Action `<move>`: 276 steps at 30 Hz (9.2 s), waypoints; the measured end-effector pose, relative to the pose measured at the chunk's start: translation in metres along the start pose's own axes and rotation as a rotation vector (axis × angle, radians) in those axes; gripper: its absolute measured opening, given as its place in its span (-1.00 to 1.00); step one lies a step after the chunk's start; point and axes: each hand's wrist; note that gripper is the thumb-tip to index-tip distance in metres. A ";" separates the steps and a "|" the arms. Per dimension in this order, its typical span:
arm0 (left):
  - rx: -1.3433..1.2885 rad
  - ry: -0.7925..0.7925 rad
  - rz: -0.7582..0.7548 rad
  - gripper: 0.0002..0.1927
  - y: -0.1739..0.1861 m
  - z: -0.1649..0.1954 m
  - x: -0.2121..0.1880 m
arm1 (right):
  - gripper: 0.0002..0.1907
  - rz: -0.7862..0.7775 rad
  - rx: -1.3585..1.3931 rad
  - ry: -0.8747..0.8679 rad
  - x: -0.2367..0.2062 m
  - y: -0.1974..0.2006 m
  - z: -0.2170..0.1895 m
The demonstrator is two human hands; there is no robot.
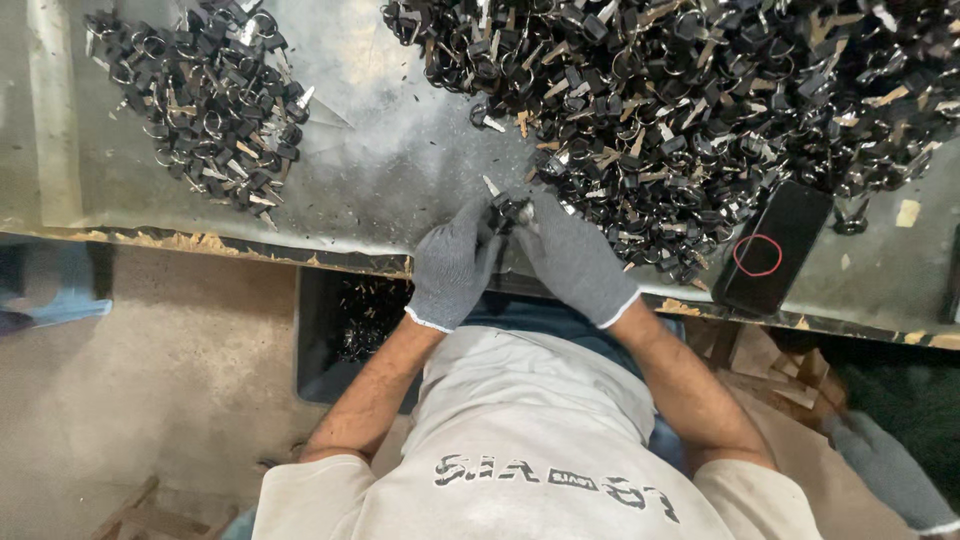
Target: The person wearing gray gloves picks small black metal parts one at a time from a large pile on the workbench, briefly handles and looks over each part, and drops it into a bin below the bench edge. The person continues this pick-inspect-drop cycle throughout the episode.
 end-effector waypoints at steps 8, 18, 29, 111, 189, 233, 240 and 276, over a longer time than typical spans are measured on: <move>0.236 -0.013 0.042 -0.85 -0.006 0.000 -0.005 | -0.63 -0.069 -0.386 -0.078 -0.026 -0.019 -0.005; 0.225 -0.048 0.008 -0.85 -0.012 -0.004 -0.007 | -0.69 -0.184 -0.094 0.091 -0.009 -0.002 -0.006; 0.290 0.127 0.316 -0.85 0.030 -0.008 0.007 | -0.30 -0.017 -0.267 -0.022 -0.017 -0.007 -0.003; 0.034 -0.017 -0.023 -0.52 0.001 0.004 -0.001 | -0.39 -0.087 -0.190 -0.092 -0.014 0.000 -0.003; 0.230 -0.160 -0.054 -0.65 0.041 0.009 0.011 | -0.37 -0.141 -0.300 -0.127 -0.036 -0.018 -0.008; 0.397 -0.197 0.028 -0.77 -0.003 0.008 0.035 | -0.59 -0.097 -0.305 -0.173 -0.032 -0.016 0.002; 0.168 -0.091 -0.001 -0.43 0.004 -0.006 0.021 | -0.64 -0.058 -0.211 -0.115 -0.030 -0.013 -0.001; 0.211 -0.190 -0.119 -0.79 0.004 -0.019 0.015 | -0.70 -0.024 -0.198 0.052 -0.005 -0.008 0.000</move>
Point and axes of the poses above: each hand's wrist, its own x-axis towards the middle knuckle, its own y-axis out of the back of the hand, z = x × y, and after that the axes turned 11 degrees about -z, right-handed
